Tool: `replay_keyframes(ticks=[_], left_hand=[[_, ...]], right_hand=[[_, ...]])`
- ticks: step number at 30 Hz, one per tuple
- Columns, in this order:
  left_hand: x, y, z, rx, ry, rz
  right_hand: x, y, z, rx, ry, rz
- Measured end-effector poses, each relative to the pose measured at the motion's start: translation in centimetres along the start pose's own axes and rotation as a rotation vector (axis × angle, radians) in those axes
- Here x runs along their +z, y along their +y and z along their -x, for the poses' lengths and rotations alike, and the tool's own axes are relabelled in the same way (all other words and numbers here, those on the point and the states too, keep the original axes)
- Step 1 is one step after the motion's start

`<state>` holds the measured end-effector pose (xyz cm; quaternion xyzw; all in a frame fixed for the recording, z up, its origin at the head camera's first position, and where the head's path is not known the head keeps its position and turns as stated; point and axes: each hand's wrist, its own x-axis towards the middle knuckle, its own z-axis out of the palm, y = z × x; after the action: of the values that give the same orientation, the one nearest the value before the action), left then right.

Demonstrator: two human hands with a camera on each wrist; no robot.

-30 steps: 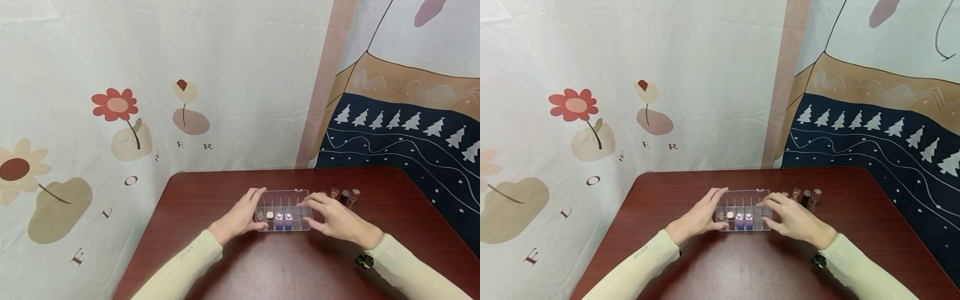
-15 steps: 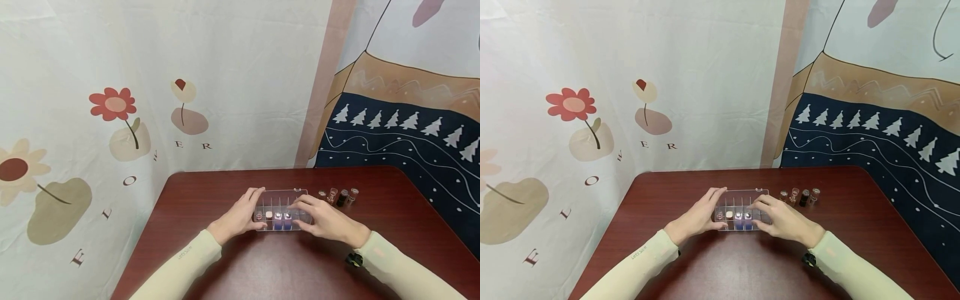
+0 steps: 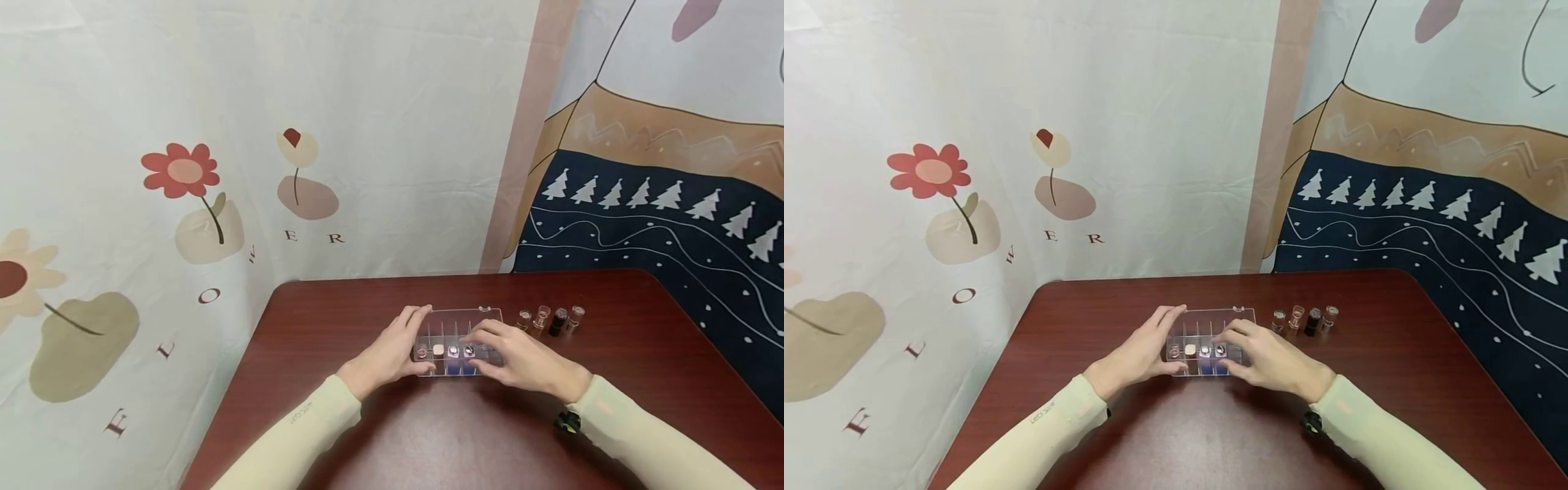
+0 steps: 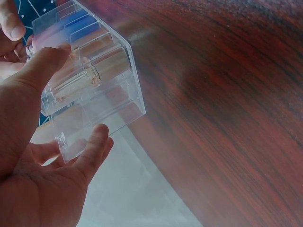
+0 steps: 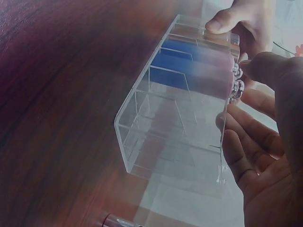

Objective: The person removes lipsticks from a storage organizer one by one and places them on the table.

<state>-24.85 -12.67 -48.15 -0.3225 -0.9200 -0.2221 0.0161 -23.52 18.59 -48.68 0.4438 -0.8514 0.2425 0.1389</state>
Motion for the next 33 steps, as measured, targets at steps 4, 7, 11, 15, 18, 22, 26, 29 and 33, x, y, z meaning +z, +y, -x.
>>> replay_keyframes(ticks=[4,7,11,15,18,22,26,29,33], left_hand=[[0.0,0.0,0.0,-0.002,-0.003,0.002],[0.0,-0.1,0.0,-0.005,-0.005,0.003],[0.0,-0.1,0.0,-0.005,-0.003,-0.001],[0.1,-0.2,0.0,0.000,0.002,-0.007],[0.1,-0.2,0.0,0.003,0.006,-0.011],[0.2,-0.3,0.0,0.004,0.009,-0.013],[0.2,-0.3,0.0,0.000,0.008,-0.011],[0.2,-0.3,0.0,0.002,0.009,-0.013],[0.2,-0.3,0.0,0.010,0.011,-0.011]], right_hand=[[0.3,0.0,0.0,-0.002,0.003,-0.009],[0.6,0.1,0.0,0.010,0.002,-0.009],[0.8,0.0,0.0,0.019,0.000,-0.004],[0.9,0.1,0.0,0.012,0.008,-0.005],[1.1,0.1,0.0,0.012,0.015,-0.008],[1.2,0.0,0.0,0.021,0.015,-0.013],[1.2,0.0,0.0,0.027,0.017,-0.002],[1.2,-0.1,0.0,0.023,0.022,0.006],[1.1,0.0,-0.1,0.006,0.026,0.003]])
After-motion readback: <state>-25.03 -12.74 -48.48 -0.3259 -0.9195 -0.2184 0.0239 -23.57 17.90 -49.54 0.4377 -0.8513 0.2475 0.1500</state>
